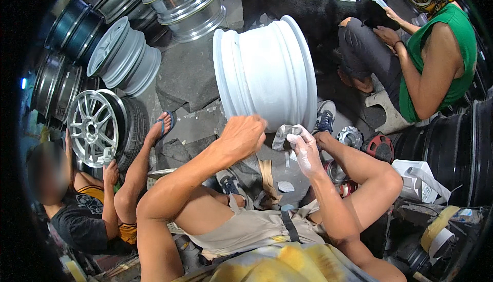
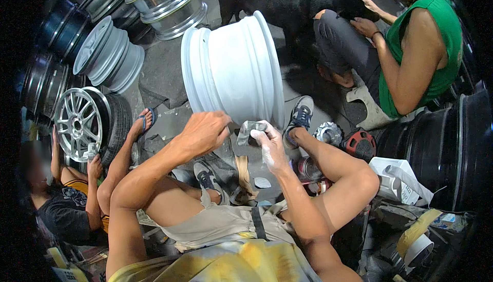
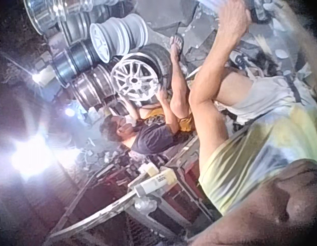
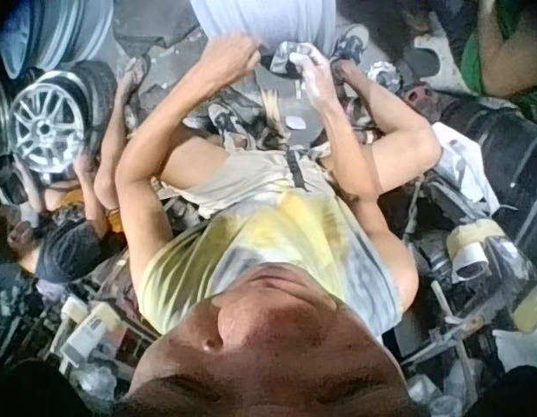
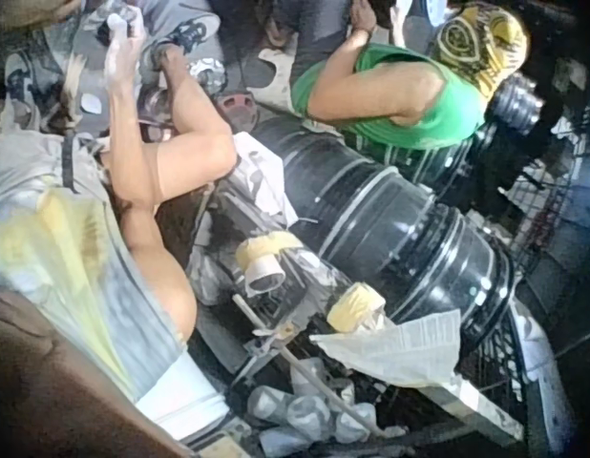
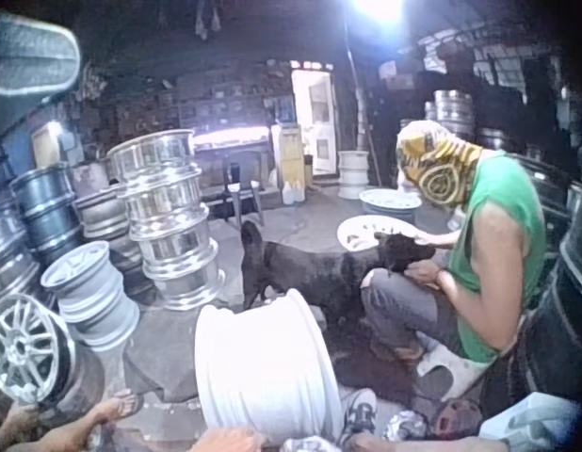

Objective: The person sits on the floor and uses a sanding block to smooth the surface of a white-painted wheel rim. They rotate the rim to access different areas and continue sanding the outer barrel and face of the rim throughout the clip.

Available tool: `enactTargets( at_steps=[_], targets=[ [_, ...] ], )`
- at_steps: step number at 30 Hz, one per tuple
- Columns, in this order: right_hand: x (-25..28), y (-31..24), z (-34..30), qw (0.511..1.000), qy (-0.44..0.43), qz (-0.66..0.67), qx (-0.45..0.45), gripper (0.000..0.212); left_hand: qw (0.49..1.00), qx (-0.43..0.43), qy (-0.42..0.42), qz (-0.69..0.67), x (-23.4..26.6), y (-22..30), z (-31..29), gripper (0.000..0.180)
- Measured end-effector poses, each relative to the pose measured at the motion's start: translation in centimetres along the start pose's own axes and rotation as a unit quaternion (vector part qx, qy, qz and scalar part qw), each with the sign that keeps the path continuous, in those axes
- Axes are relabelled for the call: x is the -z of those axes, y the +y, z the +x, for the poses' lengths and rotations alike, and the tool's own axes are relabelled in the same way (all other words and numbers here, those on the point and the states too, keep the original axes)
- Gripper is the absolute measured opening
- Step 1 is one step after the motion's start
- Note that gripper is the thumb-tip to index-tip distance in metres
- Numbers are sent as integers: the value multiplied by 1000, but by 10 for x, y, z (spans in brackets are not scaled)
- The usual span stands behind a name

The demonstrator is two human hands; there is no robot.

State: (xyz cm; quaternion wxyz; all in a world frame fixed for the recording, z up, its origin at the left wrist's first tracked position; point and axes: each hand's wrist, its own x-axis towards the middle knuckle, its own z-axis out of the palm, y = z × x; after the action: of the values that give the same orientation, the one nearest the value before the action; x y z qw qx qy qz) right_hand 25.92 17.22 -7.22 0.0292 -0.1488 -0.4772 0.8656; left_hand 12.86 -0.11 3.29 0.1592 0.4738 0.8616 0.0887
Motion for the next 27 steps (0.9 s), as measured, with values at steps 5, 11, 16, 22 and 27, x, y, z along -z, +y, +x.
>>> enactTargets(
  at_steps=[5,11,16,22,27],
  targets=[
    [-9,-7,-6,999,-21,-39,-23,11,853,82,-71,-510,1,1,-8,24],
    [-14,-1,-5,999,-32,-33,-29,12,849,106,-45,-516,-10,-14,-5,15],
    [-20,-6,-5,997,-49,-5,-52,10,896,66,-7,-439,-11,-15,-4,12],
    [-18,-8,-5,995,-79,17,-59,12,888,69,-35,-454,-6,-13,-4,15],
    [-31,-24,-9,996,-48,24,-69,14,864,151,0,-480,-3,-12,-3,18]
  ],
)
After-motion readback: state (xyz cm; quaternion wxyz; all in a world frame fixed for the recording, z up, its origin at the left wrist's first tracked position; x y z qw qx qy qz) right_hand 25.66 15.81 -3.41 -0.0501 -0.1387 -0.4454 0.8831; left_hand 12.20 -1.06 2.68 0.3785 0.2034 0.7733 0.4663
